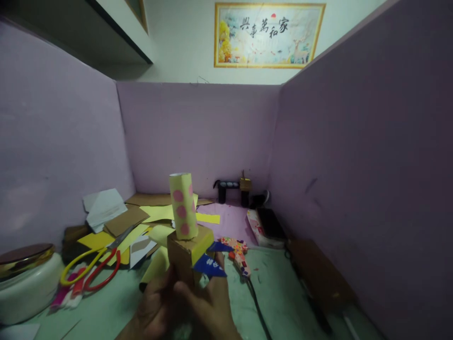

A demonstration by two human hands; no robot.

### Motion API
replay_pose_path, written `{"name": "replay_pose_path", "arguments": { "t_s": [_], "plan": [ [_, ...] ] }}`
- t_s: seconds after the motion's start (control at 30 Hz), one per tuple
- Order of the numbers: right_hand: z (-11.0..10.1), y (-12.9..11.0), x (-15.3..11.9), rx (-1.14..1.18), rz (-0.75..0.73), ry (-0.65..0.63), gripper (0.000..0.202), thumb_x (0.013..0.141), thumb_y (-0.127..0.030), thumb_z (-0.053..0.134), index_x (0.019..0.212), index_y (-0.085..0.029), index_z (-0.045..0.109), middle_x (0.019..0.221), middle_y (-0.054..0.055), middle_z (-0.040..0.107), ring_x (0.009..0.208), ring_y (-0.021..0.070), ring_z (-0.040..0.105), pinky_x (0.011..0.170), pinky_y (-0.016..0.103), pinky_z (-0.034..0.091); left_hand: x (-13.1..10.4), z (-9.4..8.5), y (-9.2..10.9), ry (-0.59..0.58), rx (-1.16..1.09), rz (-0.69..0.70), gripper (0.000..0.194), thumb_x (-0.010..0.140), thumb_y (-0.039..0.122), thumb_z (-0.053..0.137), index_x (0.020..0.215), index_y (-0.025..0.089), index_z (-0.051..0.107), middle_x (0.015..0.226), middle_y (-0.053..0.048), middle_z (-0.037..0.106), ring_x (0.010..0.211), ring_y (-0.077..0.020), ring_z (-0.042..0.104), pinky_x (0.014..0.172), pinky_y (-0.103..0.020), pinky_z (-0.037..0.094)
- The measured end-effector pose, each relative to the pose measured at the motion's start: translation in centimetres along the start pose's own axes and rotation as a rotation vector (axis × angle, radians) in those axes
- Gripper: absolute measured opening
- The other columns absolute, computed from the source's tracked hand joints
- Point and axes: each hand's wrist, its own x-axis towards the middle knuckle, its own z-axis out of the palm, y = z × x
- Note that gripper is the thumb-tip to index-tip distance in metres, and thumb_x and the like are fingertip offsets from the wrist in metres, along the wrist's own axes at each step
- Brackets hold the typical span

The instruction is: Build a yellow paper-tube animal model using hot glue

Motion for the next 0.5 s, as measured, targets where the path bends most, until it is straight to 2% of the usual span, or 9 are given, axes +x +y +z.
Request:
{"name": "replay_pose_path", "arguments": {
  "t_s": [0.13,0.23,0.3,0.37,0.4,0.47,0.5],
  "plan": [
    [-1.0,0.5,0.8,-0.012,0.006,0.225,0.083,0.054,-0.04,0.08,0.127,-0.02,0.044,0.104,0.01,0.066,0.104,0.031,0.058,0.092,0.044,0.045,-0.1,0.2,-0.4,0.169,0.116,0.069,0.034,0.071,0.013,0.071,0.104,0.018,0.07,0.09,-0.008,0.075,0.1,-0.0262,0.065,0.091,-0.034,0.049],
    [-2.6,-0.1,1.6,0.036,0.002,0.272,0.08,0.055,-0.034,0.078,0.125,-0.022,0.042,0.105,0.009,0.065,0.096,0.0277,0.061,0.082,0.038,0.051,-1.1,0.0,0.6,0.349,0.396,-0.094,0.027,0.073,0.015,0.07,0.1,0.012,0.068,0.083,-0.011,0.074,0.072,-0.0215,0.071,0.059,-0.027,0.055],
    [-3.9,-0.8,2.1,0.09,-0.013,0.264,0.077,0.054,-0.03,0.076,0.123,-0.022,0.043,0.107,0.009,0.064,0.096,0.028,0.062,0.078,0.036,0.051,-2.1,0.1,2.3,0.439,0.632,-0.129,0.023,0.073,0.022,0.071,0.092,0.009,0.068,0.073,-0.012,0.073,0.051,-0.0175,0.067,0.04,-0.02,0.046],
    [-5.0,-1.6,2.5,0.142,-0.04,0.248,0.078,0.052,-0.027,0.075,0.124,-0.022,0.043,0.109,0.01,0.064,0.099,0.0295,0.06,0.08,0.037,0.051,-3.0,0.9,4.6,0.524,0.85,0.049,0.022,0.07,0.027,0.074,0.079,0.008,0.067,0.059,-0.008,0.069,0.042,-0.014,0.062,0.034,-0.016,0.038],
    [-5.5,-2.0,2.7,0.158,-0.046,0.233,0.079,0.052,-0.026,0.074,0.125,-0.022,0.042,0.111,0.01,0.063,0.1,0.0301,0.06,0.08,0.038,0.051,-3.2,1.5,5.9,0.583,0.923,0.236,0.024,0.067,0.028,0.077,0.08,0.011,0.066,0.061,-0.006,0.069,0.044,-0.0133,0.062,0.037,-0.016,0.042],
    [-6.2,-2.5,3.0,0.184,-0.039,0.202,0.083,0.052,-0.023,0.071,0.129,-0.024,0.04,0.114,0.009,0.063,0.101,0.0305,0.06,0.077,0.037,0.052,-3.2,3.4,8.3,0.592,0.966,0.65,0.04,0.064,0.03,0.079,0.098,0.018,0.062,0.081,-0.004,0.071,0.062,-0.0152,0.066,0.05,-0.019,0.05],
    [-6.4,-2.6,3.1,0.202,-0.03,0.186,0.084,0.052,-0.021,0.069,0.13,-0.025,0.039,0.114,0.009,0.063,0.1,0.0305,0.061,0.074,0.036,0.052,-2.9,4.6,9.3,0.54,0.957,0.79,0.044,0.065,0.032,0.078,0.103,0.021,0.06,0.093,-0.004,0.07,0.075,-0.0179,0.067,0.058,-0.022,0.054]
  ]
}}
